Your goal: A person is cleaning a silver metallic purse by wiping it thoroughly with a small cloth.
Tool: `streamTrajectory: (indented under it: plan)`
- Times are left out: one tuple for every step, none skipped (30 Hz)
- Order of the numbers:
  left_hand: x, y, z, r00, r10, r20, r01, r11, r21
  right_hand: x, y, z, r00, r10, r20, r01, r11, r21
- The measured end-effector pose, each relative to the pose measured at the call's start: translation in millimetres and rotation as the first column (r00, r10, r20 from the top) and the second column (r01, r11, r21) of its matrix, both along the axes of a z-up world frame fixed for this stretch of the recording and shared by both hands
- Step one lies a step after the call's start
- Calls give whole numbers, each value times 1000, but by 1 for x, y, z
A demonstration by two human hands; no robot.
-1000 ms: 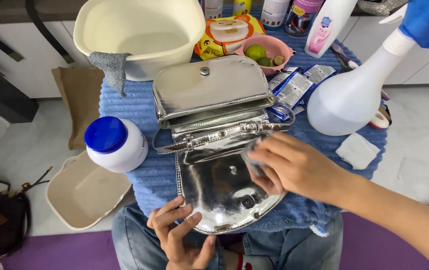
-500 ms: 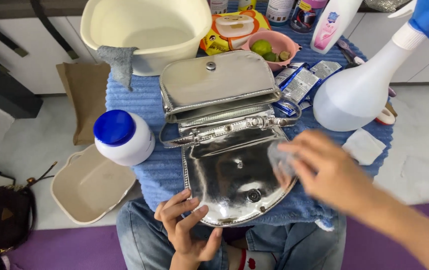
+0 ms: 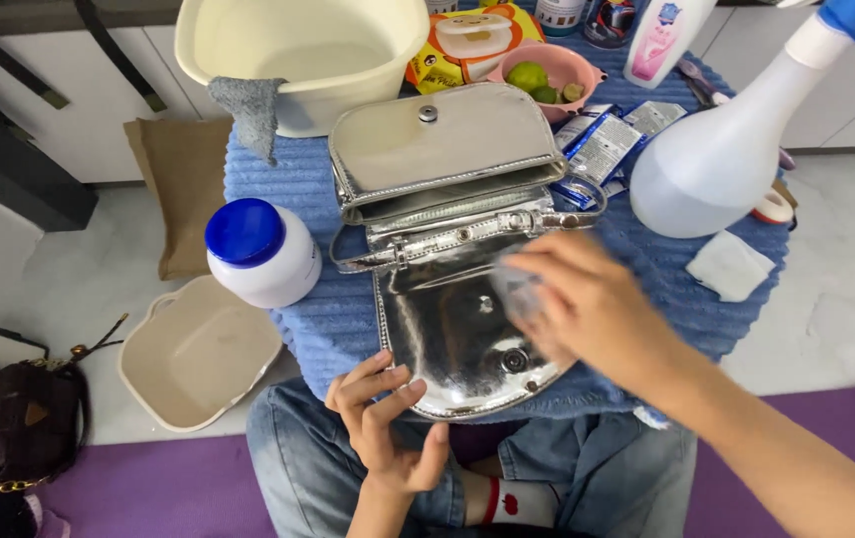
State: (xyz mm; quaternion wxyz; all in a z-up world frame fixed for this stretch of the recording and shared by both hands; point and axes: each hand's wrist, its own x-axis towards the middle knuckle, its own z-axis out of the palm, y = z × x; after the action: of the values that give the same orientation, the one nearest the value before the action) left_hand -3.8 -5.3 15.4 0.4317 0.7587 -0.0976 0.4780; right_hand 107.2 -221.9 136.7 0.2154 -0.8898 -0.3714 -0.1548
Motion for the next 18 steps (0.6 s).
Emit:
streamTrajectory:
  plan:
    - [-1, -1, 0, 1000, -3, 0, 3, 1000, -3, -10, 10, 7, 1000, -3, 0, 3, 1000, -3]
    - [-1, -2, 0, 1000, 3, -6, -3, 1000, 1, -20, 21, 15, 993, 108, -53, -105, 993, 54]
    - [-1, 0, 2, 1000, 11, -12, -11, 1000, 8, -29, 35, 22, 970, 222, -97, -210, 970, 119]
    - [-3, 0, 5, 1000, 8, -12, -8, 1000, 9, -33, 31, 30, 971, 220, -97, -208, 971, 120]
    - [-4, 1, 7, 1000, 8, -28, -7, 1000, 21, -37, 29, 37, 934, 279, -224, -247, 956, 160]
    - [-6, 2, 10, 999, 7, -44, -6, 999, 32, -41, 27, 43, 876, 337, -345, -280, 938, 205]
    - [-6, 3, 11, 999, 8, -43, -7, 999, 34, -31, 23, 43, 876, 338, -344, -281, 937, 207]
    - [-7, 3, 12, 999, -1, -53, 3, 999, 32, -20, 19, 43, 930, 215, -299, -182, 974, 133]
    - [-8, 3, 13, 998, -9, -65, 11, 1000, 27, -11, 14, 43, 965, 89, -247, -76, 995, 62]
    - [-9, 2, 12, 998, -8, -66, 10, 1000, 26, 0, 17, 32, 965, 90, -248, -78, 995, 61]
    - [-9, 1, 12, 998, -1, -58, 3, 1000, 24, 12, 19, 22, 986, 38, -160, -38, 999, 4]
    - [-9, 0, 12, 999, 5, -50, -4, 1000, 22, 24, 21, 12, 998, -9, -68, 6, 999, -50]
    - [-9, 0, 13, 999, 5, -46, -5, 1000, 18, 12, 28, 17, 998, -9, -64, 6, 999, -53]
    - [-8, -1, 15, 999, 6, -44, -5, 1000, 21, 1, 34, 21, 992, 96, -87, -96, 995, -1]
    - [-9, 1, 17, 999, 9, -44, -8, 1000, 29, -11, 44, 24, 973, 203, -105, -198, 978, 59]
    - [-9, 2, 18, 999, 12, -42, -10, 999, 32, -14, 42, 37, 973, 206, -102, -201, 978, 61]
    - [-10, 3, 19, 999, -3, -53, 4, 1000, 29, -18, 40, 50, 921, 232, -312, -218, 973, 79]
    - [-11, 4, 20, 998, -17, -65, 19, 999, 26, -22, 37, 63, 825, 252, -506, -234, 967, 99]
